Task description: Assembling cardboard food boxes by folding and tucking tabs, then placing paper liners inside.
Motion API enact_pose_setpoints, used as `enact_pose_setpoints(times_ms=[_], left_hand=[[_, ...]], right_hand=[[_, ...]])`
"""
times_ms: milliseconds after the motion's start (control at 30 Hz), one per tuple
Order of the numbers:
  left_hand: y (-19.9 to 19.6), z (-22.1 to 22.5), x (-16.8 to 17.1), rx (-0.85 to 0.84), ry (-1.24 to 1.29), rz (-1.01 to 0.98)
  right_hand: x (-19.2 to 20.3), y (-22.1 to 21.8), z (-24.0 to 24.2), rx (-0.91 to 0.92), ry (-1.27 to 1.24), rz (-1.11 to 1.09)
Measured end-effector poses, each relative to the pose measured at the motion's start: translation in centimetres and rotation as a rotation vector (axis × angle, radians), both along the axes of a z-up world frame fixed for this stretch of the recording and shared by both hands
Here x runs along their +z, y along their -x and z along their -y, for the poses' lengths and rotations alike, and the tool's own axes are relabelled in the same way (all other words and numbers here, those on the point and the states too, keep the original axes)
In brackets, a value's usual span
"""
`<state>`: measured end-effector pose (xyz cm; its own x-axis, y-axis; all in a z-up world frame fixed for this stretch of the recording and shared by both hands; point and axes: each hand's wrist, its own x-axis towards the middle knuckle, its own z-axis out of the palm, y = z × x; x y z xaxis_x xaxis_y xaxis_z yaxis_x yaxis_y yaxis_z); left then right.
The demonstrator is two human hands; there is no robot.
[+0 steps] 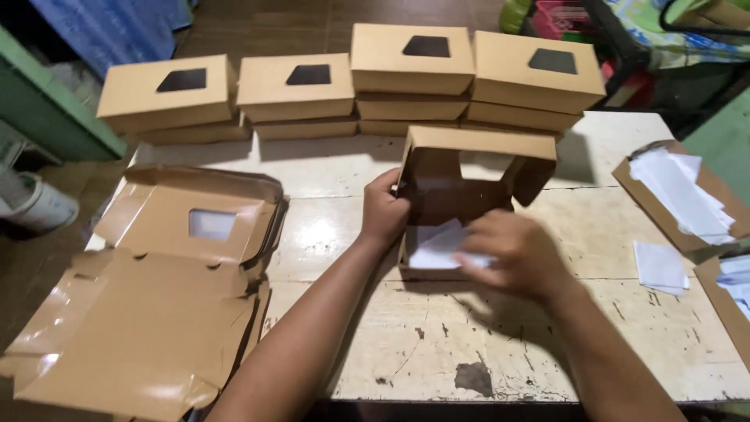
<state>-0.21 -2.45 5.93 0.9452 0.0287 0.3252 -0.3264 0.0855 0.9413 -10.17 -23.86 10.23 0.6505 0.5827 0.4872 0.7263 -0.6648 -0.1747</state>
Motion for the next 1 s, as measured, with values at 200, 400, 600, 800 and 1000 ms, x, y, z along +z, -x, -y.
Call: enact_pose_setpoints(times_ms=[200, 400, 600, 800, 1000], left_hand=[[0.1, -1.1, 0.8, 0.145, -0.153, -0.049], [-0.9, -0.9, -1.3, 0.096, -0.28, -0.028], [-0.9, -1.3, -0.9, -0.076, -0.223, 0.082], [2.8, -1.5, 4.3, -0.337, -0.386, 0.047], [2.8, -1.2, 3.9, -0.335, -0.478, 0.07]], right_hand=[[5.9, 0.8, 4.7, -0.512, -0.297, -0.833], [2.5, -0.9, 7.2, -0.505, -0.5, -0.9], [4.7, -0.8, 5.4, -0.439, -0.771, -1.031], [6.0, -0.6, 4.9, -0.496, -0.594, -0.833], [5.5, -0.7, 4.9, -0.557, -0.297, -0.677]])
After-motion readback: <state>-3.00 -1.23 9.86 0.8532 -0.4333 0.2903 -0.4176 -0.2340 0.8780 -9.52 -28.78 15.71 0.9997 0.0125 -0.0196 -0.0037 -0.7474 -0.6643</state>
